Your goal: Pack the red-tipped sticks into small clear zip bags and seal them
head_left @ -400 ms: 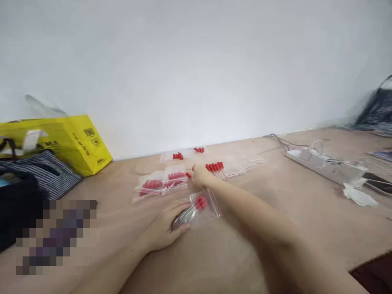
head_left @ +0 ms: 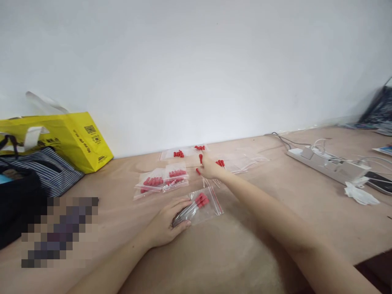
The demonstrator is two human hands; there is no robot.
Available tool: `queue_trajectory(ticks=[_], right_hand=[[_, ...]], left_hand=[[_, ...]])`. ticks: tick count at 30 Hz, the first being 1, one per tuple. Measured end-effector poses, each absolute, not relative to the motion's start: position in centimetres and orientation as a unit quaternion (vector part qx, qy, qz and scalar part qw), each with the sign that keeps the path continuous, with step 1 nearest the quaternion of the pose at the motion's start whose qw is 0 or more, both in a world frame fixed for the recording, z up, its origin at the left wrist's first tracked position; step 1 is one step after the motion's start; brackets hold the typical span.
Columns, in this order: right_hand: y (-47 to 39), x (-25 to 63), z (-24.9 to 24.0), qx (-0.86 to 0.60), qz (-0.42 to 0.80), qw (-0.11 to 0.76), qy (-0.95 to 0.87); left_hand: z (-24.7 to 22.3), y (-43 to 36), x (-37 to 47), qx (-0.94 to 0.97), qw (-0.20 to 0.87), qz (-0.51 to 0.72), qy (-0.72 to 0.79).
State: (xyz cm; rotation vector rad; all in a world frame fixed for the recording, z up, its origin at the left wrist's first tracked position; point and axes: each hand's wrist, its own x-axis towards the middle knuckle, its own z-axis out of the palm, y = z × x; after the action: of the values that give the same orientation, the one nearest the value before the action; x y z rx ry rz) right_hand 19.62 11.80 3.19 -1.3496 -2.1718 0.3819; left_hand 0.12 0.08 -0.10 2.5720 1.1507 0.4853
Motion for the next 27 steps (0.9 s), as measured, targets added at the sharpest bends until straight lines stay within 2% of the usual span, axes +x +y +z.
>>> queue_trajectory(ticks=[3, 6, 13, 19, 25, 27], right_hand=[[10.0, 23.7, 2.5, -0.505, 0.278, 0.403, -0.711], [8.1, 27.0, 0.5, -0.498, 0.374, 0.476, -0.621], [5.6, 27.4, -2.9, -0.482, 0.441, 0.596, -0.466], [4.2, 25.5, -3.4, -0.421, 0.520, 0.563, -0.485], [4.0, 26.6, -3.4, -0.449, 0.484, 0.421, -0.622], [4.2, 26.7, -3.4, -0.440, 0.480, 0.398, -0.646]], left_hand=[[-0.1, 0.2, 0.1, 0.893, 0.140, 0.165, 0.395], [-0.1, 0.3, 0.3, 0.891, 0.139, 0.164, 0.401], [0.2, 0.1, 0.6, 0.884, 0.142, 0.167, 0.414], [0.2, 0.1, 0.6, 0.885, 0.139, 0.163, 0.413], [-0.1, 0.2, 0.5, 0.885, 0.134, 0.159, 0.416], [-0.2, 0.2, 0.5, 0.886, 0.135, 0.162, 0.414]])
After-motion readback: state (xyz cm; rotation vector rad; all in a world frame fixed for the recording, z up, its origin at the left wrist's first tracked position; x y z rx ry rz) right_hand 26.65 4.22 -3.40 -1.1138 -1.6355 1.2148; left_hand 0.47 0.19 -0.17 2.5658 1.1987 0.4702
